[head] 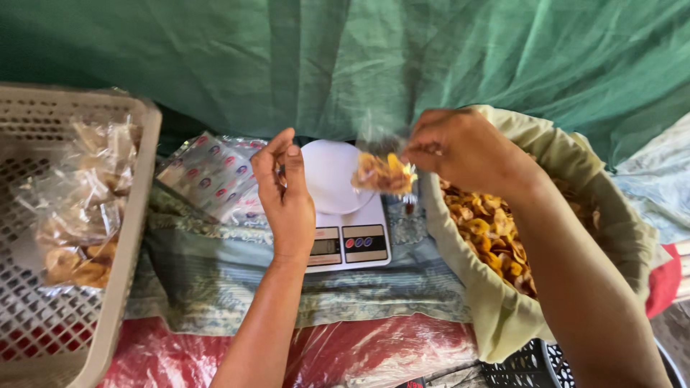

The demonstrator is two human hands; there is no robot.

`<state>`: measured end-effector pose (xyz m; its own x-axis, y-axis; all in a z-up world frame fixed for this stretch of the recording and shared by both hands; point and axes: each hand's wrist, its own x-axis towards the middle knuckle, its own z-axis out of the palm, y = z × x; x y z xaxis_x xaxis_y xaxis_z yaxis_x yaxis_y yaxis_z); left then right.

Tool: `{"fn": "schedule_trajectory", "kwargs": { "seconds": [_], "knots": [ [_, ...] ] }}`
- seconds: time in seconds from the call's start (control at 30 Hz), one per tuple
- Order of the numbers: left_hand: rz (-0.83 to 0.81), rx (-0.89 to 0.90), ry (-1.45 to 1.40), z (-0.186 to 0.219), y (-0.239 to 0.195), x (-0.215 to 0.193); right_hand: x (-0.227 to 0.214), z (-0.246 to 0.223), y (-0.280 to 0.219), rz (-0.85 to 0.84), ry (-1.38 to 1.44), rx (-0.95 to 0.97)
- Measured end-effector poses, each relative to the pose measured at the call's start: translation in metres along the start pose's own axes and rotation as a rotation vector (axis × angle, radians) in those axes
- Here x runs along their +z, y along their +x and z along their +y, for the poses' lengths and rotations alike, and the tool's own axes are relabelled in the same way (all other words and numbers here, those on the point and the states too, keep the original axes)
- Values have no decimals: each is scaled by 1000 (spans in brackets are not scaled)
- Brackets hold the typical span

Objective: The person scoops dried fruit slices from a large cloth bag into small plastic bags. They place the filled bags on a digital scale to weigh them, then move the sealed packages into a plastic basket.

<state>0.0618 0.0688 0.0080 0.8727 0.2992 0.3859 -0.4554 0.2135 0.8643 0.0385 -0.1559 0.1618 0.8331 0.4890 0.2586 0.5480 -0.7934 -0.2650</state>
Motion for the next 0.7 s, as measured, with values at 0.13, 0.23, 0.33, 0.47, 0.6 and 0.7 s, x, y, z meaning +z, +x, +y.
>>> {"fn": "schedule_trajectory", "kwargs": {
  "seconds": [0.13,0.23,0.33,0.47,0.6,0.7],
  "knots": [
    [54,54,110,10,6,-6,30,8,20,180,-60,-35],
    [55,82,171,13,6,-7,66,5,21,63,-319,-124],
    [51,201,264,14,7,-9,93,-1,5,-134,-276,-94],
    [21,194,260,15,3,-7,106,4,0,-231,-24,-45],
    [5,116,210,20,2,-5,99,1,-1,-259,14,-36],
    [0,152,231,19,3,-5,92,-6,-3,-323,21,19]
  ]
}}
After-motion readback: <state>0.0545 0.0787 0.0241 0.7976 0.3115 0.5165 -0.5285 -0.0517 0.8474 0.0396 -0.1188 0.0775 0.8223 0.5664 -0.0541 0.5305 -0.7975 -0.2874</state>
